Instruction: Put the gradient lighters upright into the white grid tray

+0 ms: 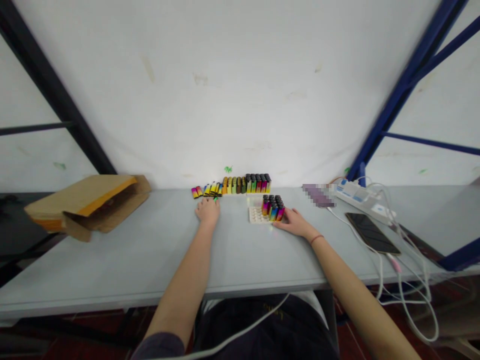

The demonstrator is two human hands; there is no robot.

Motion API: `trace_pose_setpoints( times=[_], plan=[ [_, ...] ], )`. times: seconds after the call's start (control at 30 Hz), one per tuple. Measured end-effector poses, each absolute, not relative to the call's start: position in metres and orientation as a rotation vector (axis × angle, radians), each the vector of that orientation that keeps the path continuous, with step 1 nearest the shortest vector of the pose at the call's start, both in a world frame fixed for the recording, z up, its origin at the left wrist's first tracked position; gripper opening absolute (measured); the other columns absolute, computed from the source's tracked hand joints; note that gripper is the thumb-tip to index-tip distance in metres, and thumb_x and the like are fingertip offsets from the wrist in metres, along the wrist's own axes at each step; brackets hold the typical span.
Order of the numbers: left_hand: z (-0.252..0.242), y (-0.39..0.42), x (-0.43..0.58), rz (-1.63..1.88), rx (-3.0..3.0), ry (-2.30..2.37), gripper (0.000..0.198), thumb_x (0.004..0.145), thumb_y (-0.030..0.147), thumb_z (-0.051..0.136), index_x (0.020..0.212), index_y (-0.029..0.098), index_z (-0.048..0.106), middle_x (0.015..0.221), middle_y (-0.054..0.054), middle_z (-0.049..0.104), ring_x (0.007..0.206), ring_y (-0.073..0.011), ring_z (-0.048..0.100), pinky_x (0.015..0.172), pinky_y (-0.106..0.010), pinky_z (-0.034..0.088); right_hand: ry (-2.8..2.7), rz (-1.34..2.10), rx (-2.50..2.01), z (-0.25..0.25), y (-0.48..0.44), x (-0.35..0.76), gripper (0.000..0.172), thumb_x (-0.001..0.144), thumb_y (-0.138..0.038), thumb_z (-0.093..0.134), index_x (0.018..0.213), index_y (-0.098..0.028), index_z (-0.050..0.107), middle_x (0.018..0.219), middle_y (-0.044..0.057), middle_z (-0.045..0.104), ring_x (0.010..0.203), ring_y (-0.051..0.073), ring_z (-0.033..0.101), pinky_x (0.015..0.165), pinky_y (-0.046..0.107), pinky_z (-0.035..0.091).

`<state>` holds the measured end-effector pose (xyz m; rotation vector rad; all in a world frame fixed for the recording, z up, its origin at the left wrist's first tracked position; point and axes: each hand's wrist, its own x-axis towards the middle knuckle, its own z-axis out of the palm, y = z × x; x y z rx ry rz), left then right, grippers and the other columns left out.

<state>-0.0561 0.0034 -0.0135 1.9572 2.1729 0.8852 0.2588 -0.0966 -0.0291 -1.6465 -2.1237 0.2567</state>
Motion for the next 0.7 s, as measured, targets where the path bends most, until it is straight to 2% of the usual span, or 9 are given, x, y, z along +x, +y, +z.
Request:
trace_pose_setpoints(
  times=[0.13,0.2,0.3,0.4,0.47,0.57,0.7],
  plan=[
    [-0.014,0.002,-0.051,0.771,1.975,2.154,0.031,0.087,0.016,0.05,0.116,0.011,0.06,0.122,-0.025,0.057,0.115,-0.0393,0.054,0.093,-0.055,0.042,-2.116,0.253,-1.647,-0.029,-0.097,0.258,0.047,0.082,-0.054,0.062,0.111,-0.017,0.057,0.096,0.008,0.068,0.088,0.026,0.062,0.095,0.048,0.039],
    [-0.012,0.006,-0.05,0.793,2.004,2.03,0.027,0.082,0.011,0.053,0.107,0.012,0.063,0.119,-0.023,0.058,0.113,-0.0368,0.056,0.095,-0.049,0.043,-2.11,0.249,-1.651,-0.029,-0.097,0.258,0.047,0.082,-0.054,0.062,0.111,-0.017,0.057,0.094,0.008,0.068,0.087,0.025,0.062,0.095,0.048,0.04],
    [-0.01,0.013,-0.046,1.01,1.962,1.762,0.019,0.078,0.011,0.055,0.094,0.015,0.063,0.107,-0.018,0.062,0.107,-0.0311,0.061,0.097,-0.04,0.044,-2.105,0.243,-1.648,-0.029,-0.098,0.257,0.046,0.081,-0.053,0.063,0.11,-0.017,0.057,0.094,0.008,0.068,0.087,0.025,0.061,0.093,0.046,0.041],
    [-0.01,0.018,-0.035,1.235,1.694,1.502,0.013,0.081,0.016,0.053,0.094,0.018,0.055,0.086,-0.007,0.063,0.078,-0.0214,0.065,0.082,-0.035,0.049,-2.108,0.247,-1.64,-0.028,-0.099,0.257,0.045,0.081,-0.052,0.063,0.11,-0.018,0.057,0.093,0.007,0.068,0.088,0.025,0.062,0.093,0.046,0.041],
    [-0.009,0.017,-0.026,1.303,1.508,1.316,0.011,0.081,0.019,0.05,0.092,0.02,0.049,0.072,0.001,0.058,0.058,-0.0138,0.058,0.067,-0.029,0.049,-2.11,0.253,-1.638,-0.027,-0.099,0.257,0.046,0.082,-0.053,0.063,0.111,-0.018,0.057,0.093,0.007,0.068,0.088,0.025,0.061,0.093,0.046,0.041],
    [-0.009,0.01,-0.015,1.338,1.328,1.1,0.013,0.077,0.022,0.051,0.087,0.022,0.042,0.06,0.009,0.048,0.044,-0.0078,0.046,0.05,-0.02,0.039,-2.12,0.261,-1.637,-0.027,-0.099,0.257,0.046,0.082,-0.053,0.062,0.111,-0.017,0.057,0.094,0.008,0.068,0.089,0.026,0.061,0.092,0.046,0.041],
    [-0.006,0.0,-0.008,1.335,1.173,0.991,0.018,0.078,0.038,0.051,0.083,0.022,0.045,0.053,0.011,0.04,0.036,-0.0056,0.033,0.038,-0.017,0.024,-2.127,0.25,-1.641,-0.026,-0.099,0.257,0.046,0.083,-0.053,0.061,0.111,-0.017,0.057,0.096,0.009,0.068,0.089,0.026,0.062,0.092,0.047,0.041]
  ],
)
